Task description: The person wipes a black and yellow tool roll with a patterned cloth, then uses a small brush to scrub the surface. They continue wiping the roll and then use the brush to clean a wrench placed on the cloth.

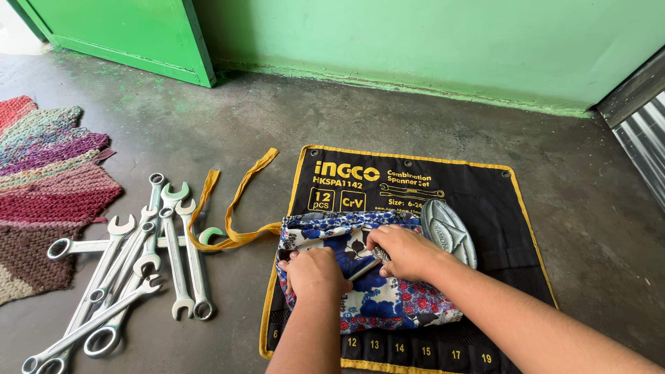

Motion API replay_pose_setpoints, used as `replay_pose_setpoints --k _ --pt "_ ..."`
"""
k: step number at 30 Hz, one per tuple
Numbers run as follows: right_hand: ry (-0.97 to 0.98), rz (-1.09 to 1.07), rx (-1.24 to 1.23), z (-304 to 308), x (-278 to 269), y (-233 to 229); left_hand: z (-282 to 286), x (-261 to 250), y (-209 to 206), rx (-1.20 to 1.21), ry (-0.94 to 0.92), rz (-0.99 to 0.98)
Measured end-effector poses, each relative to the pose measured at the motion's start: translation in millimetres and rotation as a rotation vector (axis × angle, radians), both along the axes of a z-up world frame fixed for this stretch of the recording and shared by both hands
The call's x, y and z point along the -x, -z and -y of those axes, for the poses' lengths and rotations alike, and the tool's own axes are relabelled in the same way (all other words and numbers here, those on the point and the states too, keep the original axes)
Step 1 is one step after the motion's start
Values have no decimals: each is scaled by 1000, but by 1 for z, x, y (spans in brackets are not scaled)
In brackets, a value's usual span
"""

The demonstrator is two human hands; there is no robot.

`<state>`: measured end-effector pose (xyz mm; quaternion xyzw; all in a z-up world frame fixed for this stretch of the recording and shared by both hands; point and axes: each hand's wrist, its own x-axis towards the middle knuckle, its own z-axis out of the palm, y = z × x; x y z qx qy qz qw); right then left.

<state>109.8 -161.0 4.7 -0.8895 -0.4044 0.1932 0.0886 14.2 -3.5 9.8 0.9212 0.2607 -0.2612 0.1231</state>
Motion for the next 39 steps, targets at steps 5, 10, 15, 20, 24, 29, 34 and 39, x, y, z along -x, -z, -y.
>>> replay_pose_setpoints --k 5,10,15,20,24,29,34,39 --pt "278 -240 -169 14 -3 21 -3 17 15 -36 141 137" --pt "383 -399 -252 28 -1 33 3 43 15 1 -3 270" --pt "472 -724 -354 47 -7 12 19 60 4 -32 90 513" --pt "510 -859 -502 55 -4 -29 29 61 -3 142 400 779" --pt "570 -976 -568 51 5 -62 23 40 -16 -24 503 841" --pt "635 -873 -502 38 11 -72 10 17 -36 -119 705 665" --pt "503 -785 -635 27 14 -69 7 21 -52 180 446 577" --pt "663 -911 -518 33 20 -79 16 37 -41 229 397 618"
